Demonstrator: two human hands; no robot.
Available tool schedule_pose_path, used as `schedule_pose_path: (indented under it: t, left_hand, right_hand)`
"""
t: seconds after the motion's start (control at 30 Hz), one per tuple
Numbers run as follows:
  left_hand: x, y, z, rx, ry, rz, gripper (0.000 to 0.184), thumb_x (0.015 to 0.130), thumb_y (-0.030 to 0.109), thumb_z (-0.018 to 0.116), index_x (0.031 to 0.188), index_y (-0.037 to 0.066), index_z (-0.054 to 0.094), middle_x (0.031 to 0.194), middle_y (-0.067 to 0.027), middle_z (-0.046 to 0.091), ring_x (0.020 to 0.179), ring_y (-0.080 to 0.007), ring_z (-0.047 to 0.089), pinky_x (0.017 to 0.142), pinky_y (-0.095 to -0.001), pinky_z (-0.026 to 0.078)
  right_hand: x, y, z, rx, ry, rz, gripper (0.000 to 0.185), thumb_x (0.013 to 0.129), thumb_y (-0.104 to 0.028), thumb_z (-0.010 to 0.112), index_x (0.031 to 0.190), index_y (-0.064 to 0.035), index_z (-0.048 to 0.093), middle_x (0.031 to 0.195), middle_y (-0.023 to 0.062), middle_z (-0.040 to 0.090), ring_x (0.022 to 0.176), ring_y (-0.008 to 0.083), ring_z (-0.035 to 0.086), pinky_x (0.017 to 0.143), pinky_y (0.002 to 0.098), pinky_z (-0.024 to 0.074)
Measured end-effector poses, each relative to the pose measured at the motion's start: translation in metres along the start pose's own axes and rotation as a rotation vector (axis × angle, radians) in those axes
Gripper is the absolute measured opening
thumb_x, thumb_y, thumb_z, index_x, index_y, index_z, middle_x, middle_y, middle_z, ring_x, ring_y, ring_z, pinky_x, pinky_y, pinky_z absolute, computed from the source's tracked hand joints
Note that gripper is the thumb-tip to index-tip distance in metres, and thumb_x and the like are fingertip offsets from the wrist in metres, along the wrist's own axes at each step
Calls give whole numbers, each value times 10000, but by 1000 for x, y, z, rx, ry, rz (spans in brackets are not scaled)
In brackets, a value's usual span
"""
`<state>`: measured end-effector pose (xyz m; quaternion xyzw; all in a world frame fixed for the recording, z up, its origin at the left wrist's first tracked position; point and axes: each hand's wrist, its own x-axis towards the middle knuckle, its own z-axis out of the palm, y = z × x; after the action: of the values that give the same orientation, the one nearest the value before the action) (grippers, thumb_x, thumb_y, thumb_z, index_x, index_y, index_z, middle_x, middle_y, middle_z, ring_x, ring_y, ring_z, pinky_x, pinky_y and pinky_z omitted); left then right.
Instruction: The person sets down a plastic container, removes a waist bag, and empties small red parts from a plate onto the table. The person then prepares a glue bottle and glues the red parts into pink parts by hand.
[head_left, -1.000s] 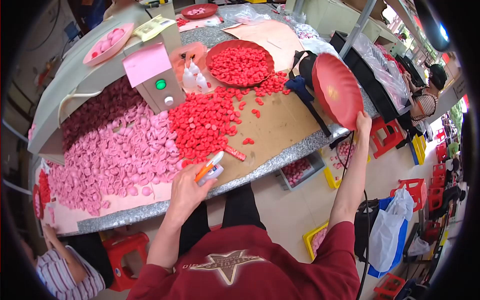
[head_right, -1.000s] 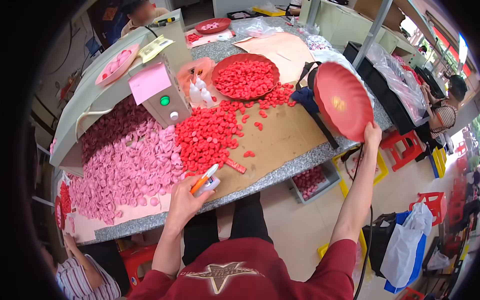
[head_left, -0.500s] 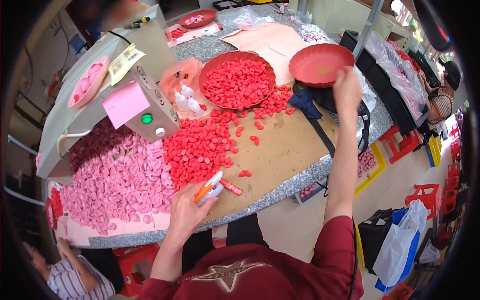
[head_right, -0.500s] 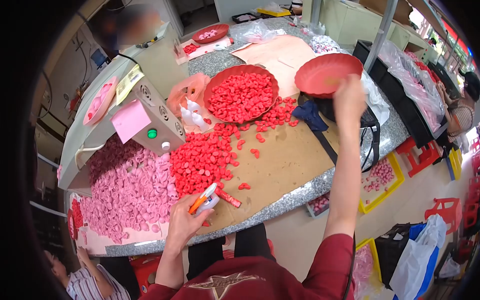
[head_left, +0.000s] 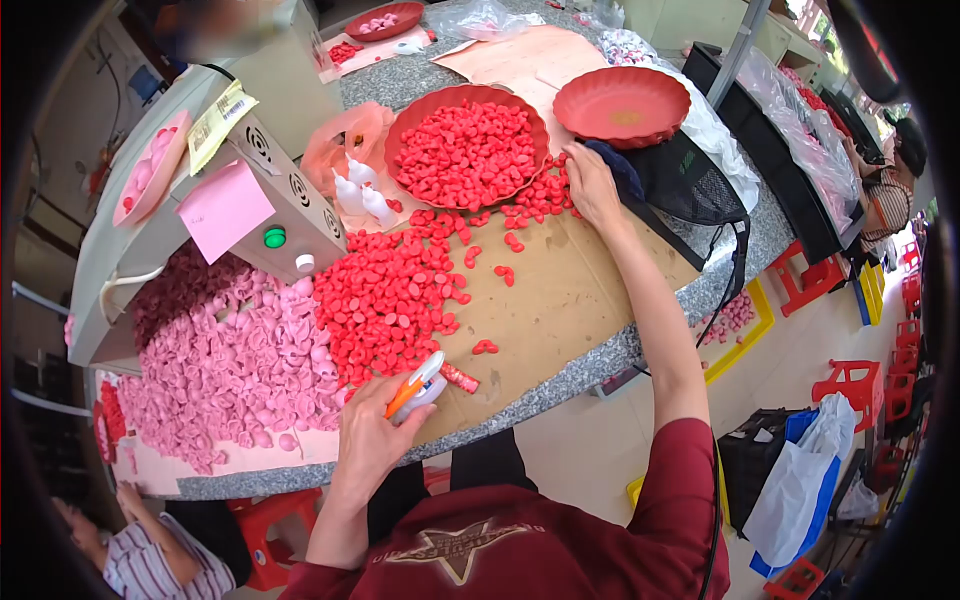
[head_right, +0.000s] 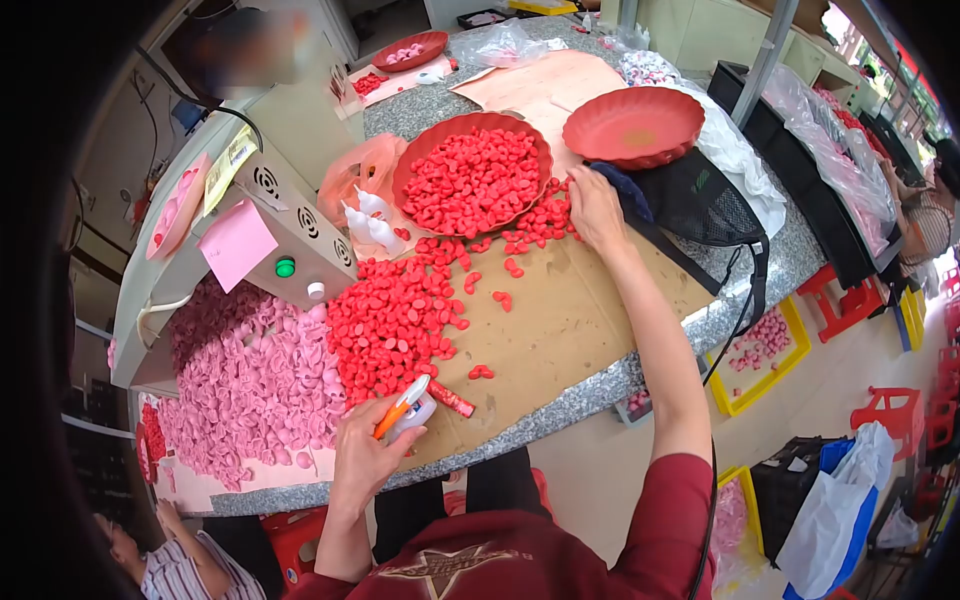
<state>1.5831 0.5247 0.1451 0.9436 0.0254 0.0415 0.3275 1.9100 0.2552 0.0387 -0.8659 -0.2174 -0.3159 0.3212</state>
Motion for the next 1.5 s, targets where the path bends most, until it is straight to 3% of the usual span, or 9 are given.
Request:
schedule_pose_path:
  t: [0.23, 0.4, 0.7, 0.83, 0.97, 1.1, 1.27, 1.4, 1.5]
  left_hand:
    - [-6, -3, 2, -33, -34, -44, 397, 639, 118, 746, 992, -10, 616, 864, -156, 629, 779, -291, 611, 711, -345, 471]
    - [-9, -5, 6, -42, -44, -12, 396, 649, 109, 734, 1002, -19, 608, 880, -169, 624, 795, -309, 601, 711, -360, 472]
    - [-15, -3, 1, -68, -49, -56, 373, 649, 104, 734, 977, -23, 608, 884, -167, 625, 807, -313, 603, 731, -354, 472]
    - [-20, -6, -5, -64, 3, -14, 376, 643, 100, 741, 975, -20, 610, 867, -160, 625, 792, -298, 608, 719, -345, 470]
    - [-27, -10, -5, -74, -3, -58, 374, 645, 96, 740, 978, -17, 612, 864, -158, 624, 790, -296, 608, 710, -347, 471]
    - [-29, -5, -9, -97, -6, -72, 364, 660, 100, 728, 983, -17, 608, 866, -162, 620, 799, -304, 604, 708, -354, 474]
    - [-37, -23, -14, -99, 30, -72, 384, 660, 107, 738, 1007, -1, 615, 865, -143, 624, 783, -282, 611, 712, -333, 470]
    - [-41, -29, -14, -122, 35, -64, 384, 665, 113, 735, 1013, 3, 615, 871, -147, 624, 793, -286, 613, 724, -339, 473]
    - [-45, -27, -21, -162, 36, -43, 382, 667, 111, 730, 1014, 1, 614, 876, -151, 625, 802, -289, 614, 727, -343, 475]
  right_hand:
    - [11, 10, 10, -30, -445, -22, 406, 912, -274, 324, 1153, -14, 522, 1195, 136, 518, 1193, 263, 404, 989, 400, 298]
    - [-14, -35, -1, 29, -390, 21, 350, 887, -276, 417, 1083, 5, 491, 1077, 179, 523, 1045, 312, 474, 856, 410, 360]
    - [-80, -147, 17, 265, -182, 55, 368, 884, -260, 463, 1110, 30, 482, 1051, 230, 513, 1057, 364, 444, 951, 415, 322]
    - [-55, -129, -9, 140, -415, 283, 250, 841, -108, 471, 1051, 15, 531, 1049, 187, 543, 1009, 333, 487, 875, 415, 389]
    - [-19, -40, 3, -136, 93, -146, 163, 750, -44, 478, 878, -19, 577, 888, 118, 581, 888, 302, 531, 744, 396, 436]
    - [1, -11, 0, -623, -250, -196, 116, 725, -82, 523, 813, -81, 599, 847, 64, 578, 874, 221, 542, 714, 339, 427]
    - [-26, -58, -9, -211, -254, -219, 186, 773, -138, 563, 929, -57, 625, 765, 120, 613, 785, 260, 581, 661, 354, 427]
    - [-41, -122, -6, 181, -270, 218, 371, 836, -358, 587, 955, -6, 592, 552, 106, 585, 503, 262, 570, 481, 346, 436]
    - [-4, -114, 10, 434, -396, 928, 383, 872, -368, 542, 954, 5, 564, 604, 78, 600, 545, 219, 583, 504, 306, 460]
